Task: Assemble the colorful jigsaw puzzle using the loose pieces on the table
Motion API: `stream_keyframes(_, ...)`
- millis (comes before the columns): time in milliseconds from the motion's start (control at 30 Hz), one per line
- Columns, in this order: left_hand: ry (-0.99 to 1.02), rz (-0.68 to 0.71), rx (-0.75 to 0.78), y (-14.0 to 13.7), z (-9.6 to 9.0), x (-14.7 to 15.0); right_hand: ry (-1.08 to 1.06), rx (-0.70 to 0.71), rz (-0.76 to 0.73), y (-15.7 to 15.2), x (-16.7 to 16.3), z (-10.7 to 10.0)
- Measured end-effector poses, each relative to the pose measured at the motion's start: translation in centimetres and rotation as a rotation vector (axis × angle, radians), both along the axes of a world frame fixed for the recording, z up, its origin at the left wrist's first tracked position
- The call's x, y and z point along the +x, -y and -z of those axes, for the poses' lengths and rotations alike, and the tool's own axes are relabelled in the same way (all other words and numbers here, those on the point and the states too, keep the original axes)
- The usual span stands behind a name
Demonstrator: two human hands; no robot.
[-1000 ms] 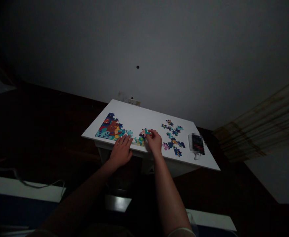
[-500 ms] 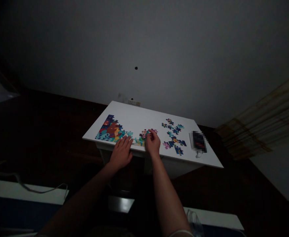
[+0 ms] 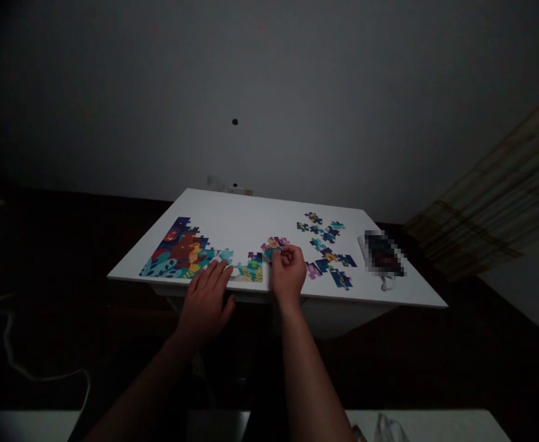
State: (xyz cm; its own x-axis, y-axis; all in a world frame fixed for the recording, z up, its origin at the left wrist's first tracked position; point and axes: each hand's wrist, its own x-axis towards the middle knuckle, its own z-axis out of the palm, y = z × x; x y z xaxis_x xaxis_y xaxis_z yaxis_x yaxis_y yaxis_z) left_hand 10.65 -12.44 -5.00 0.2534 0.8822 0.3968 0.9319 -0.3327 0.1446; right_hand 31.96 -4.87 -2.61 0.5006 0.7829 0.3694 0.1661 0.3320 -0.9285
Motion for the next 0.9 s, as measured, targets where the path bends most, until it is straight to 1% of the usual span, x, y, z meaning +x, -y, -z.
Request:
stream_keyframes(200,0.044,-0.040,0.059,-0.4,0.6,0.4,-0.039,-0.055,-0.121,-0.1,0.4,-0.5)
stream_keyframes(333,0.087,-0.017,0.150,-0.5,1.5,0.3,-0.014,-0.071,-0.162,-0.1,0.4,-0.4)
stream_keyframes(400,0.102,0.005,0.200,-0.6,1.9,0.1,0.008,-0.036,-0.141,0.4,0.1,0.0)
stream_keyframes(433,0.104,0.019,0.223,-0.7,2.1,0.0,0.014,0.008,-0.093,0.9,-0.1,0.3)
stream_keyframes(467,0.107,0.032,0.240,-0.7,2.2,-0.1,0.017,0.070,-0.009,1.5,-0.3,0.6)
stream_keyframes(567,0.143,0.046,0.272,-0.9,2.6,-0.3,0.052,0.284,0.362,3.4,-0.4,1.3)
stream_keyframes(600,0.157,0.054,0.272,-0.9,2.7,-0.3,0.087,0.324,0.460,3.9,0.0,1.2)
stream_keyframes(633,0.164,0.065,0.263,-1.0,2.7,-0.3,0.141,0.334,0.519,4.2,0.6,0.9)
stream_keyframes(667,0.172,0.076,0.262,-1.0,2.7,-0.3,0.209,0.312,0.540,4.3,1.4,0.4)
stream_keyframes(733,0.187,0.075,0.255,-1.0,2.8,-0.2,0.374,0.199,0.496,3.8,3.5,-1.0)
stream_keyframes(833,0.211,0.050,0.223,-1.2,3.4,-0.4,0.618,-0.046,0.366,2.1,6.5,-3.2)
stream_keyframes(900,0.200,0.059,0.205,-1.6,4.2,-1.0,0.738,-0.197,0.303,0.7,7.6,-3.8)
